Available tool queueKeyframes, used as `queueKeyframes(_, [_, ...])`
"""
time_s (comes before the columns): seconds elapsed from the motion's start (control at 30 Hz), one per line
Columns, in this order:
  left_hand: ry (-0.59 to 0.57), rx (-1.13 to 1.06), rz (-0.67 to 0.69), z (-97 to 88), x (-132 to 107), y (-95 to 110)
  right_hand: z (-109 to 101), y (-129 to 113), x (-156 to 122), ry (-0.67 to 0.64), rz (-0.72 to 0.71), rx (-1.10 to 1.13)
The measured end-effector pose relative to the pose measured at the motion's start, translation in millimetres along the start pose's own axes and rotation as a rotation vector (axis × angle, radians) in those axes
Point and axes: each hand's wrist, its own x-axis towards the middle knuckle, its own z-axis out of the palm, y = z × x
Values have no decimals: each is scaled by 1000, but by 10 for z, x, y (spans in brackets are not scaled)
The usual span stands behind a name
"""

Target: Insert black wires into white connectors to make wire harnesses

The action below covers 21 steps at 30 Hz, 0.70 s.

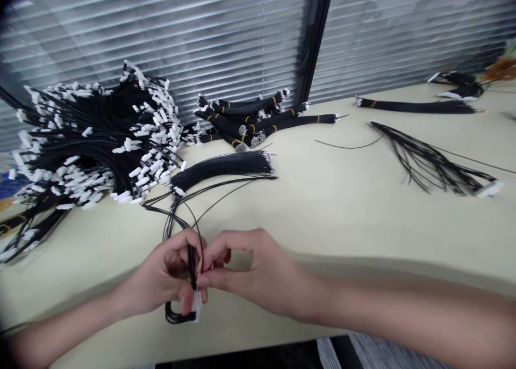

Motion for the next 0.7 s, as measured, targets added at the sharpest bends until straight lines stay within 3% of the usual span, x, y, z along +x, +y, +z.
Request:
queueKeyframes(0.4, [15,43,-15,11,-8,18,-17,-30,-21,-28,-61,-28])
queueKeyframes(0.47, [37,69,-46,13,-13,16,-58,-65,-29,60,-123,19])
queueKeyframes(0.6, [84,159,-97,23,-30,3,-139,-120,-18,356,-277,97])
queueKeyframes(0.63, [92,178,-97,26,-33,0,-144,-125,-12,349,-263,80])
queueKeyframes(0.7, [102,203,-74,30,-34,-1,-133,-125,-1,198,-154,8])
